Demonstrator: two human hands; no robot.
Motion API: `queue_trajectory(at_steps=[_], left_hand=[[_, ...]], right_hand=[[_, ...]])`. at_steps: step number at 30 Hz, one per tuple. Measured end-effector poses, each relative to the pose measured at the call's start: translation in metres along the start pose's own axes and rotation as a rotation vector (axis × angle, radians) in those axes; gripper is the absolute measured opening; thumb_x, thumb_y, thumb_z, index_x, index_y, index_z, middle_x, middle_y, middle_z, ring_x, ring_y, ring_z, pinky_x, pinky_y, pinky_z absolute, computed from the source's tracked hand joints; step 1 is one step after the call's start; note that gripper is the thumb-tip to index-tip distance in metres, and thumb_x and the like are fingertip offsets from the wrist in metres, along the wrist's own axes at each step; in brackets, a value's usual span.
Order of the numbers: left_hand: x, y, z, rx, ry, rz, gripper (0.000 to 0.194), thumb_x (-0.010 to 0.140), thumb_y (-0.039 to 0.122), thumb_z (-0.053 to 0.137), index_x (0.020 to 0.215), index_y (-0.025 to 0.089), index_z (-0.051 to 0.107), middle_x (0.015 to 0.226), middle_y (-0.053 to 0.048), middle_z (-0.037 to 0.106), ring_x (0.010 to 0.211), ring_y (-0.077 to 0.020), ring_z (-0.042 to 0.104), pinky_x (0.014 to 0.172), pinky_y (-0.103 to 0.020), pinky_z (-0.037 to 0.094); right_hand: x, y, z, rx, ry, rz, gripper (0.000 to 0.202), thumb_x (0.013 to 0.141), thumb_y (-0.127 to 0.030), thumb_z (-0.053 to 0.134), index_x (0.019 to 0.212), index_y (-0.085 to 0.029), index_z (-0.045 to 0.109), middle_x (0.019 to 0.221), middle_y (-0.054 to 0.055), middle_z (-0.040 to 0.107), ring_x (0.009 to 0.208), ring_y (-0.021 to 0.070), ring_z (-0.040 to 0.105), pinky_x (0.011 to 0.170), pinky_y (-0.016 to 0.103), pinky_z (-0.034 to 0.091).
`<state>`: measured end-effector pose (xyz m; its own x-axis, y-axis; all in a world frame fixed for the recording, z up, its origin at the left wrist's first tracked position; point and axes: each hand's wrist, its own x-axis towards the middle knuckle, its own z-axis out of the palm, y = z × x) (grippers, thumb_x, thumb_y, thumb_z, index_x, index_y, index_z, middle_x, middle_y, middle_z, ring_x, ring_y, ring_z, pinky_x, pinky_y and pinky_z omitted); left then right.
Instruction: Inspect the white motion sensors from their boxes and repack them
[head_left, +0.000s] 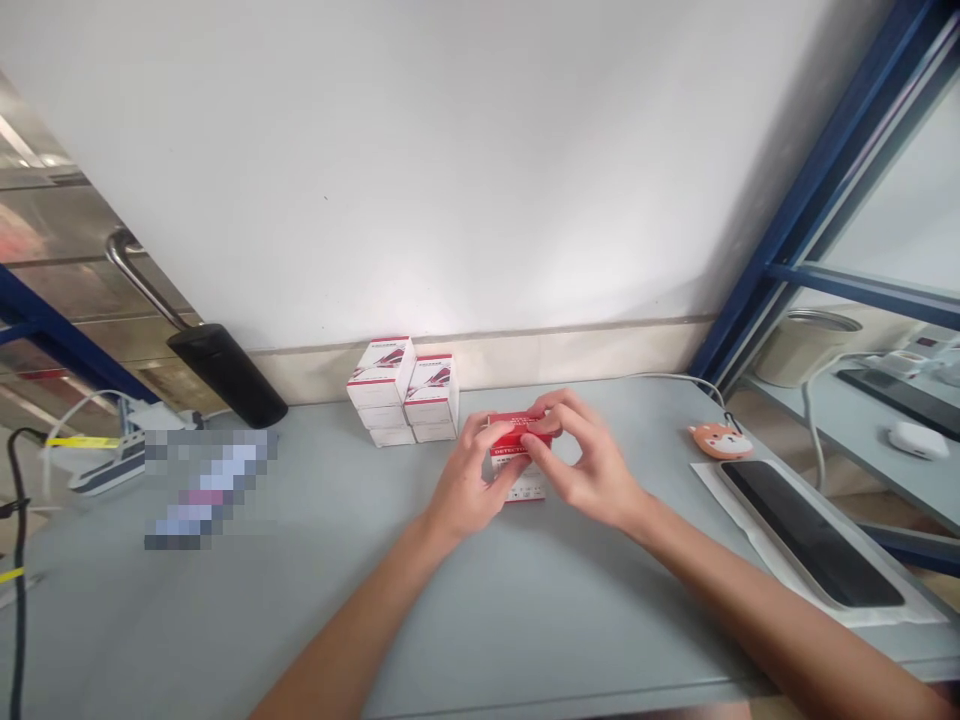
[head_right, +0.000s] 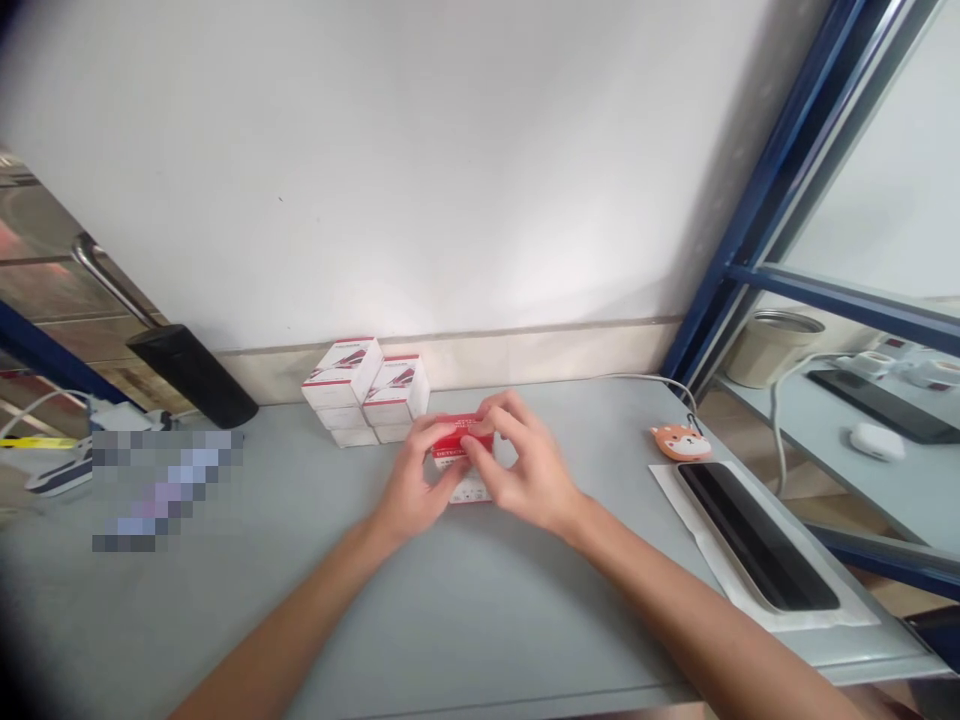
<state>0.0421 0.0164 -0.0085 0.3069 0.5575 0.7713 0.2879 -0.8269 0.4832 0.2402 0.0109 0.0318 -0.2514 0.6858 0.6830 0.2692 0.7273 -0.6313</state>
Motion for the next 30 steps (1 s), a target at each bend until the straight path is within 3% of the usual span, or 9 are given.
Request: queue_trajectory(at_steps=[6,10,17,19,21,23,25,27,30], left_hand=[[0.0,0.0,0.0,-0.05,0.009,-0.023,0.053,0.1,0.013,0.066,0.146,0.033,0.047,0.134,-0.008,0.064,0.127,-0.0222,0.06,0.106,-0.044,0.054],[0.0,0.001,-0.001,-0.032,0.012,-0.033,0.051,0.101,0.015,0.065,0.145,0.033,0.048,0.132,-0.008,0.065,0.124,-0.0221,0.062,0.104,-0.043,0.055],[-0.005,-0.006,0.001,-0.029,0.03,-0.055,0.032,0.103,0.023,0.064,0.132,0.031,0.056,0.128,-0.01,0.064,0.12,-0.0239,0.066,0.096,-0.042,0.058],[-0.004,-0.009,0.001,-0.058,0.098,-0.098,0.024,0.103,0.027,0.065,0.126,0.029,0.059,0.126,-0.01,0.065,0.117,-0.0237,0.068,0.094,-0.042,0.059],[-0.001,-0.01,0.001,-0.094,0.24,-0.201,0.018,0.103,0.034,0.064,0.119,0.026,0.059,0.122,-0.01,0.068,0.111,-0.0229,0.071,0.09,-0.039,0.061],[0.003,-0.008,-0.001,-0.11,0.403,-0.297,0.019,0.105,0.04,0.061,0.116,0.025,0.057,0.117,-0.01,0.07,0.102,-0.0206,0.072,0.084,-0.035,0.061],[0.006,-0.004,-0.005,-0.086,0.51,-0.334,0.02,0.106,0.042,0.058,0.116,0.025,0.056,0.114,-0.009,0.071,0.099,-0.0194,0.072,0.082,-0.032,0.06],[0.01,0.0,-0.011,-0.013,0.546,-0.321,0.022,0.106,0.041,0.058,0.12,0.025,0.056,0.118,-0.01,0.07,0.104,-0.0203,0.071,0.086,-0.033,0.059],[0.015,0.001,-0.026,0.216,0.588,-0.195,0.023,0.104,0.038,0.059,0.123,0.024,0.058,0.126,-0.012,0.066,0.123,-0.0253,0.064,0.106,-0.043,0.052]], right_hand=[[-0.002,0.0,0.006,-0.069,0.041,0.027,0.012,0.1,-0.028,0.065,0.09,-0.026,0.06,0.101,0.004,0.063,0.083,0.0183,0.06,0.071,0.034,0.05],[-0.004,0.0,0.009,-0.034,0.041,0.014,0.014,0.102,-0.026,0.063,0.088,-0.025,0.059,0.105,0.005,0.06,0.085,0.0184,0.059,0.079,0.037,0.053],[0.0,0.014,-0.008,0.081,-0.156,-0.058,0.013,0.104,-0.033,0.062,0.094,-0.024,0.062,0.117,0.009,0.057,0.104,0.0237,0.064,0.095,0.045,0.057],[-0.001,0.02,-0.008,0.071,-0.183,-0.023,0.012,0.101,-0.037,0.067,0.108,-0.027,0.066,0.13,0.012,0.054,0.12,0.0284,0.061,0.104,0.05,0.055],[-0.006,0.026,-0.001,0.08,-0.21,0.069,0.046,0.096,-0.039,0.075,0.138,-0.032,0.059,0.147,0.014,0.047,0.13,0.031,0.058,0.109,0.052,0.054],[-0.011,0.031,0.01,0.17,-0.284,0.185,0.08,0.093,-0.04,0.078,0.16,-0.036,0.035,0.154,0.015,0.045,0.128,0.0296,0.061,0.106,0.051,0.058],[-0.016,0.035,0.02,0.287,-0.354,0.264,0.086,0.093,-0.042,0.078,0.163,-0.035,0.028,0.151,0.013,0.054,0.121,0.0271,0.067,0.101,0.048,0.061],[-0.018,0.035,0.026,0.32,-0.35,0.274,0.079,0.091,-0.044,0.081,0.157,-0.032,0.039,0.144,0.01,0.063,0.121,0.0272,0.068,0.103,0.047,0.06],[-0.017,0.029,0.026,0.191,-0.149,0.2,0.071,0.087,-0.045,0.085,0.148,-0.03,0.051,0.14,0.01,0.067,0.124,0.0293,0.066,0.105,0.047,0.057]])
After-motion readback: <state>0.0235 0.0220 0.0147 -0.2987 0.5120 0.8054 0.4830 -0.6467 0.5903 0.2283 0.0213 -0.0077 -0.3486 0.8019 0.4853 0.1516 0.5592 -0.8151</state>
